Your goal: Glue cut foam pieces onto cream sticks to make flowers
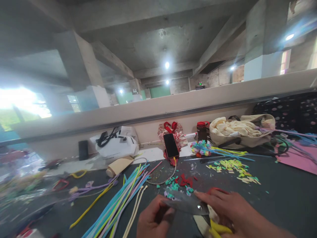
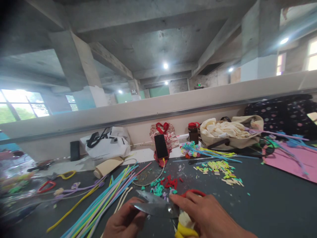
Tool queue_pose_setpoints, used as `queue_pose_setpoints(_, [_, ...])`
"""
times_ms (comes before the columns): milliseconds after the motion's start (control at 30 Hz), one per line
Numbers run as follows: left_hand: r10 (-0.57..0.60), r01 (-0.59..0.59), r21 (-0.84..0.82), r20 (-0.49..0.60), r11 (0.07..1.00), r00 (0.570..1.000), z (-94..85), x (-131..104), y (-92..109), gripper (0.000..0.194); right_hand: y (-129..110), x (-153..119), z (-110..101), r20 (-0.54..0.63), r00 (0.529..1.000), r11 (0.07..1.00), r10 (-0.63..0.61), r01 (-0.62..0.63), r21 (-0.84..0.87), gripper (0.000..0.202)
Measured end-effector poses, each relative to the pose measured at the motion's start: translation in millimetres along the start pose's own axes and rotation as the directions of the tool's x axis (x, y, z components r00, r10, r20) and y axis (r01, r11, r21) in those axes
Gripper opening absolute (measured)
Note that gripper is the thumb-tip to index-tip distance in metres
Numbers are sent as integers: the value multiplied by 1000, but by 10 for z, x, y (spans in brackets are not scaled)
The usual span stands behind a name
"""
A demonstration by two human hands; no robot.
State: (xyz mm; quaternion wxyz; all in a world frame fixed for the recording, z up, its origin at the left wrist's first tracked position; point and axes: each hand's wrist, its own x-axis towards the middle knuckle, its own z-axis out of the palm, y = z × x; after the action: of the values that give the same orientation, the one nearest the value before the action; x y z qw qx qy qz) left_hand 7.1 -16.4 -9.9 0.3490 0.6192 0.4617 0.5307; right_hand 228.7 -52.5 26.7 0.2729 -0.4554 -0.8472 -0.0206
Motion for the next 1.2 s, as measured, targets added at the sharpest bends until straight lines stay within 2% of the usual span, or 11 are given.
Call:
queue_pose_setpoints(133, [-8, 8, -18, -21, 1000, 1000, 11, 5, -28, 31, 4, -26, -3, 14, 1000, 1000, -9, 9, 15, 55])
queue_pose_setpoints(267, [-37, 36, -37, -46, 999, 998, 20, -7, 52, 28, 24, -31, 17, -11, 1000, 995, 20, -19, 100, 57])
queue_pose_setpoints(367, [-111, 107, -75, -52, 991, 993, 18, -17, 136, 25, 86, -20, 12, -20, 998, 983, 68, -63, 173, 58])
queue_pose_setpoints(533, [-232, 231, -149, 8, 962, 973, 10, -13, 189, 26, 183, -1, -73, -39, 984, 963, 176, -164, 216, 57])
queue_pose_setpoints(667, [-252, 254, -163, 37, 953, 967, 12, 3, 175, 25, 117, 18, -126, 26, 997, 988, 79, -82, 134, 57])
queue_pose_setpoints(867, [-301, 307, -123, 67, 944, 951, -12, 20, 181, 13, 71, 10, -25, -53, 995, 991, -81, 74, -116, 60])
queue_pose_setpoints(1067, [-256, 272, -115, 136, 956, 957, -18, 11, 266, 12, 127, -2, 3, -28, 994, 986, -103, 98, -133, 65])
queue_pose_setpoints(1200, [-234, 246, -86, 130, 965, 964, -16, 3, 303, 9, 148, 6, 7, 13, 995, 986, -104, 105, -132, 63])
